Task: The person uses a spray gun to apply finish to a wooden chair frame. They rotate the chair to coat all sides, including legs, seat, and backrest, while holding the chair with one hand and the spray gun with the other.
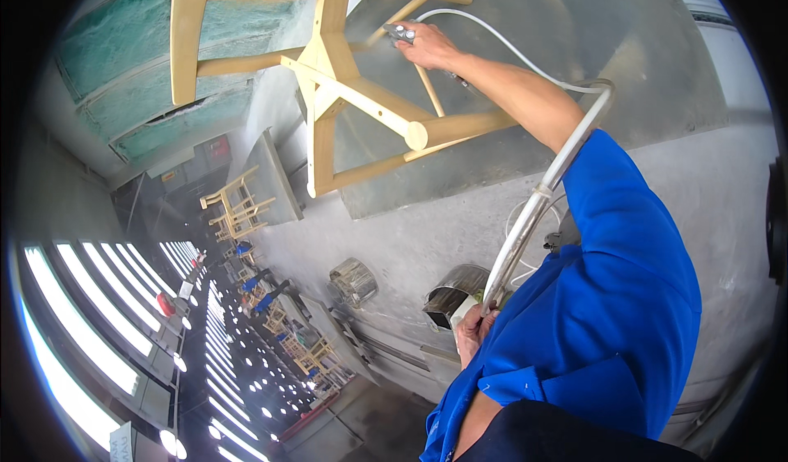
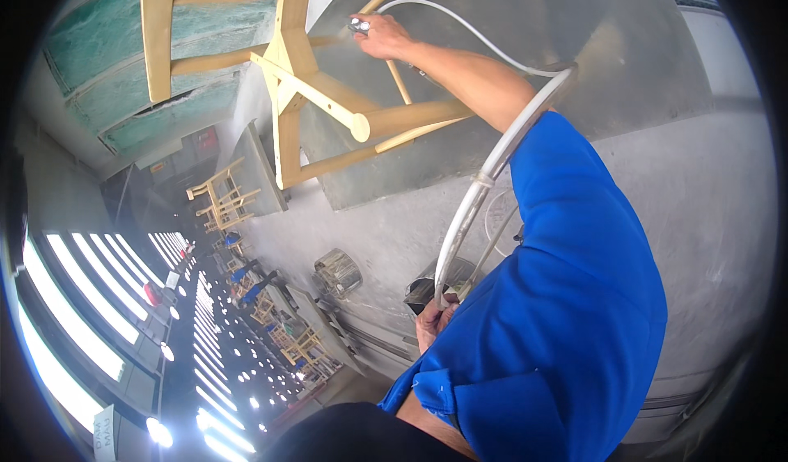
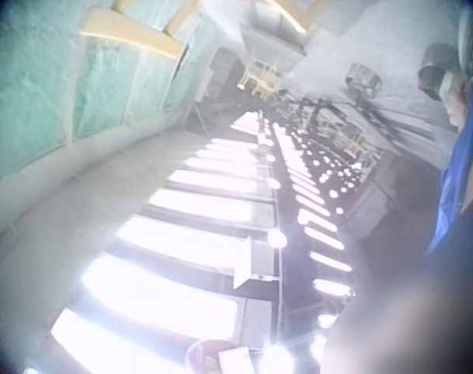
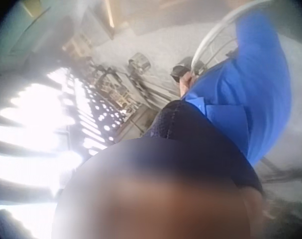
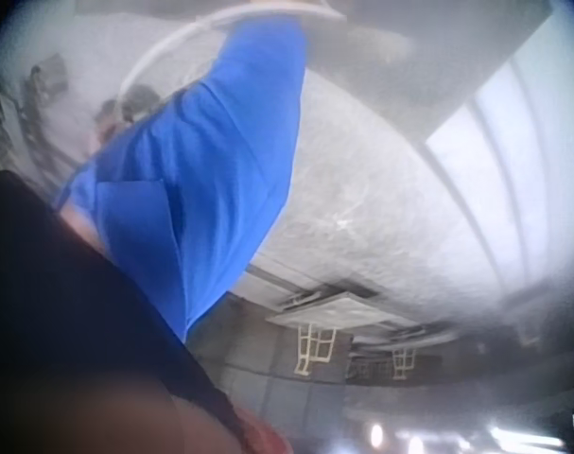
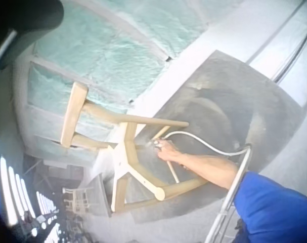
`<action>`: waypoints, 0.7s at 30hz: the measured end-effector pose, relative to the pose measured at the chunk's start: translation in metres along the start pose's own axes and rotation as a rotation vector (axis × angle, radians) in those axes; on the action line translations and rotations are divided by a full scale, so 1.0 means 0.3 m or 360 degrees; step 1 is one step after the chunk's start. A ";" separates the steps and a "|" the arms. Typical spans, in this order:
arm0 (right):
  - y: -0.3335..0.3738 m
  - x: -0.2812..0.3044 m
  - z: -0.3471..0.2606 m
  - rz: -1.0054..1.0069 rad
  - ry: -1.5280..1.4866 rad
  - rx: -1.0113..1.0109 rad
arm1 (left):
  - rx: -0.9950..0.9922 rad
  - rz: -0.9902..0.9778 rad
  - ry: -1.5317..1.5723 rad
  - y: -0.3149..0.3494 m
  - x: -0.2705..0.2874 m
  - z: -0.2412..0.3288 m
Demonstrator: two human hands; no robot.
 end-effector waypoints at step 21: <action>1.076 0.517 0.362 0.0413 -0.1043 0.0078 | -0.0571 -0.0419 -0.0316 -0.075 -0.029 0.003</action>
Point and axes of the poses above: each hand's wrist, its own y-axis away from the middle knuckle, its own x-axis out of the back of the hand, z = x × y, the point moved 1 cm from there along -y, towards the middle knuckle, and after that the axes turned 14 degrees about -z, right-handed, at the moved point
